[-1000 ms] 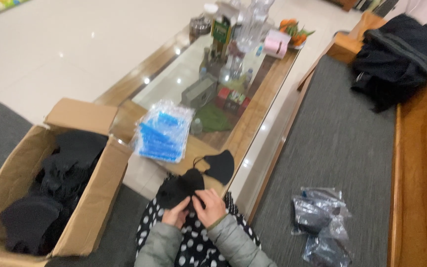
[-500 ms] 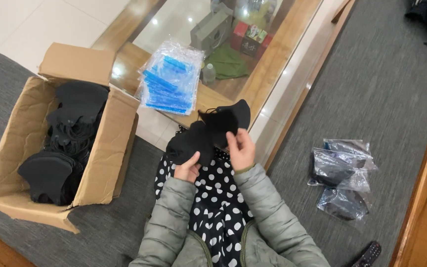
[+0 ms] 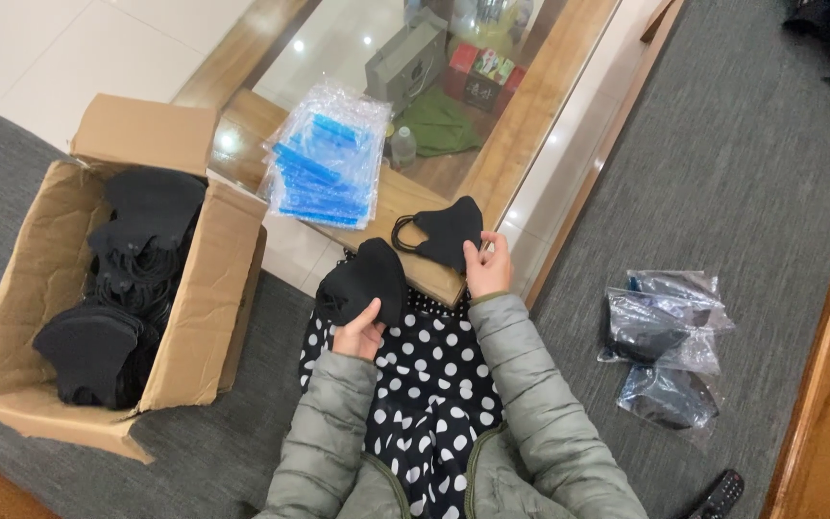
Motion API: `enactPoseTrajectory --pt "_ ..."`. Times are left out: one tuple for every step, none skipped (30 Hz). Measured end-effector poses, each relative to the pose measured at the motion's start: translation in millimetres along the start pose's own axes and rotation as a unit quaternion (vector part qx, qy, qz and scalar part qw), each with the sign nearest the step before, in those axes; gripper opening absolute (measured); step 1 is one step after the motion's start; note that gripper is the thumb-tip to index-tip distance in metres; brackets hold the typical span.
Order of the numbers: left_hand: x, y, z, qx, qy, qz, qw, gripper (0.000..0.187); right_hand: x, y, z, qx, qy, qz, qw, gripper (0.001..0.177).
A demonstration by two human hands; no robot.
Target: Packing black fabric masks into individual plastic bags
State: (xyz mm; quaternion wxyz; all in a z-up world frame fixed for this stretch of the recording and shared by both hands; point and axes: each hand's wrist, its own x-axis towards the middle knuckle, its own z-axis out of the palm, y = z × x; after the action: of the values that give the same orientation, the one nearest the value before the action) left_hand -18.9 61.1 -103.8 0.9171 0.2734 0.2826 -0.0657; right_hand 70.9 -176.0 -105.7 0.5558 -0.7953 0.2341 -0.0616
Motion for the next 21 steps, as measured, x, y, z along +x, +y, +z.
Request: enactPoseTrajectory --pt "-3.3 2.1 1.6 0.0 -0.004 0.001 1.0 0.046 -5.8 -6.4 -2.3 0.002 0.002 -0.003 1.0 0.03" --pt "-6.7 4.2 3.4 0.011 0.006 0.0 1.0 0.045 -11.6 -12.9 -4.7 -0.026 0.013 0.005 1.0 0.035" --pt "-8.1 4.8 6.7 0.021 0.015 -0.002 1.0 0.044 -14.9 -19.9 -8.3 -0.054 0.025 0.012 0.998 0.041" --pt "-7.6 3.7 3.3 0.019 0.009 0.0 1.0 0.044 -20.4 -23.3 -12.3 -0.053 0.029 0.007 0.998 0.041" --pt "-5.2 3.8 0.7 0.02 0.018 -0.022 0.999 0.043 -25.6 -27.0 -16.2 -0.042 0.037 0.003 0.998 0.043" --pt "-2.5 3.7 -1.1 0.022 0.027 -0.043 0.998 0.042 -30.4 -30.8 -20.2 -0.031 0.045 0.0 0.999 0.045" --pt "-4.8 1.6 2.9 0.024 0.018 -0.042 0.999 0.042 -35.0 -17.5 -29.3 -0.027 0.052 -0.005 0.998 0.045" --pt "-6.7 -0.3 7.1 0.031 0.05 -0.054 0.997 0.045 -38.9 -4.2 -38.0 -0.061 0.042 -0.01 0.997 0.045" --pt "-6.1 -1.4 12.0 0.038 0.08 -0.063 0.994 0.048 -40.0 8.2 -44.5 -0.095 0.032 -0.018 0.995 0.047" --pt "3.0 -4.4 2.8 0.04 0.069 -0.06 0.995 0.048 -44.8 40.9 -58.0 -0.091 0.04 -0.025 0.995 0.047" --pt "9.7 -9.2 -9.0 0.044 0.066 -0.078 0.994 0.033 -51.3 75.9 -71.5 -0.178 0.032 -0.093 0.979 0.05" --pt "18.4 -14.1 -21.0 0.049 0.062 -0.096 0.992 0.018 -56.0 111.8 -83.7 -0.264 0.025 -0.159 0.951 0.053" --pt "23.9 -15.6 -26.0 0.047 0.059 -0.094 0.993 0.018 -67.5 129.0 -97.1 -0.264 0.027 -0.163 0.95 0.053" --pt "31.1 -17.2 -31.1 0.071 0.054 -0.103 0.991 0.012 -77.5 147.0 -109.5 -0.333 0.063 -0.143 0.93 0.056" --pt "32.8 -22.2 -39.3 0.093 0.054 -0.114 0.988 0.007 -91.8 166.4 -126.1 -0.404 0.094 -0.12 0.902 0.06" --pt "31.1 -21.5 -28.7 0.088 0.055 -0.114 0.988 0.007 -94.9 174.6 -128.3 -0.407 0.091 -0.122 0.901 0.06" --pt "28.4 -18.8 -19.2 0.054 0.027 -0.101 0.993 0.037 -102.6 183.1 -129.5 -0.413 0.118 -0.134 0.893 0.058" --pt "26.2 -16.6 -8.3 0.019 -0.002 -0.088 0.996 0.068 -109.1 191.2 -131.6 -0.419 0.145 -0.146 0.884 0.057" --pt "40.5 -27.2 -27.4 0.022 -0.002 -0.092 0.996 0.068 -109.5 186.6 -126.5 -0.42 0.147 -0.142 0.884 0.057" --pt "54.2 -37.8 -45.5 0.052 -0.022 -0.166 0.985 0.045 -109.6 181.2 -122.1 -0.433 0.203 -0.168 0.862 0.052" --pt "67.1 -43.8 -65.4 0.085 -0.041 -0.237 0.967 0.025 -111.2 175.2 -113.2 -0.441 0.259 -0.192 0.837 0.048"
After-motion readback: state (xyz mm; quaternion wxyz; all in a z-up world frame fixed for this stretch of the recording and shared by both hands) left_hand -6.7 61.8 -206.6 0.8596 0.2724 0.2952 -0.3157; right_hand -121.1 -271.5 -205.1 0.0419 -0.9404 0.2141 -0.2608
